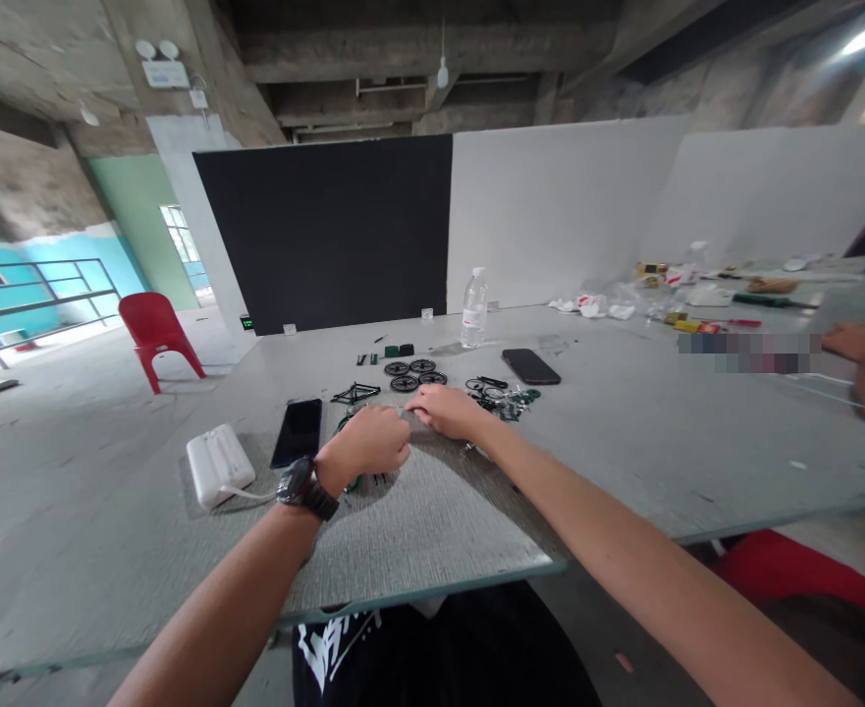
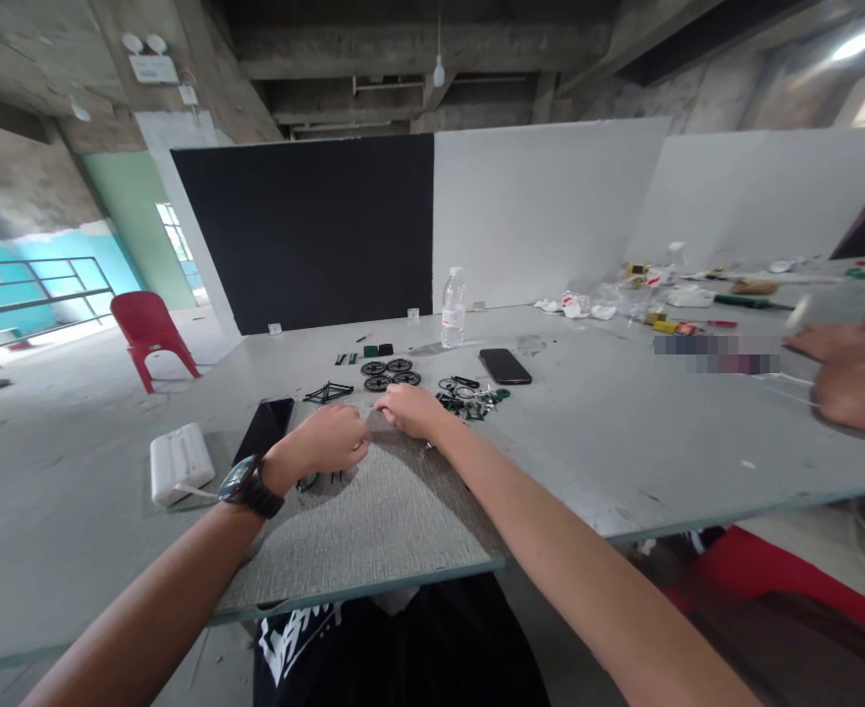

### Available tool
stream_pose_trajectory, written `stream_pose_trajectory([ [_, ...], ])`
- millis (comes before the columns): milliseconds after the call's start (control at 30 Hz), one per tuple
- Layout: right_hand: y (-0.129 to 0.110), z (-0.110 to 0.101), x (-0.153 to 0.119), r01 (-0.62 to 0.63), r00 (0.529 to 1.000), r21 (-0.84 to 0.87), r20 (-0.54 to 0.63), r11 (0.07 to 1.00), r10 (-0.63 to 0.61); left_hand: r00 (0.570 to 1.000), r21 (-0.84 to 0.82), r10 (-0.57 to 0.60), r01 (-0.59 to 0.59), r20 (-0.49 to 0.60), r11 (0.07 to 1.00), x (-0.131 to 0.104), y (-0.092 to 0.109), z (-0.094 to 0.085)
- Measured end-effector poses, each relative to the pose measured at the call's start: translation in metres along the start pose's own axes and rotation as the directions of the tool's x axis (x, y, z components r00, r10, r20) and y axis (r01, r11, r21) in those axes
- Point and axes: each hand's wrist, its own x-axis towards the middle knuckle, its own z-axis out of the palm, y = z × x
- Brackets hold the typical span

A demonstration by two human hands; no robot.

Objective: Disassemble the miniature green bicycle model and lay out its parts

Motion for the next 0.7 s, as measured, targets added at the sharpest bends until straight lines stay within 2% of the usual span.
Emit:
stream_pose_trajectory([
  [233,-0.001,-0.006,0.001,0.000,1.000,0.035,0.012,0.999,0.000,1.000,-0.012,0.000,0.000,0.003,1.000,-0.001,0.001,-0.002],
  [367,0.018,-0.028,-0.006,-0.134,0.990,0.113,-0.032,0.985,0.138,1.000,-0.021,0.000,0.000,0.003,1.000,-0.002,0.001,-0.002],
  [433,0.039,-0.040,-0.017,-0.254,0.960,0.126,-0.090,0.959,0.266,1.000,-0.026,0.001,-0.001,0.008,1.000,-0.002,0.001,-0.002],
  [533,0.075,-0.050,-0.039,-0.480,0.868,0.089,-0.095,0.873,0.487,1.000,-0.030,0.004,-0.003,0.016,1.000,-0.001,0.000,-0.002],
  [633,0.103,-0.049,-0.056,-0.600,0.797,0.010,-0.080,0.800,0.599,1.000,-0.027,0.009,-0.008,0.023,1.000,-0.001,-0.001,-0.002],
  [700,0.112,-0.045,-0.062,-0.634,0.773,-0.006,-0.045,0.773,0.633,1.000,-0.024,0.014,-0.014,0.026,1.000,-0.001,-0.001,-0.001],
])
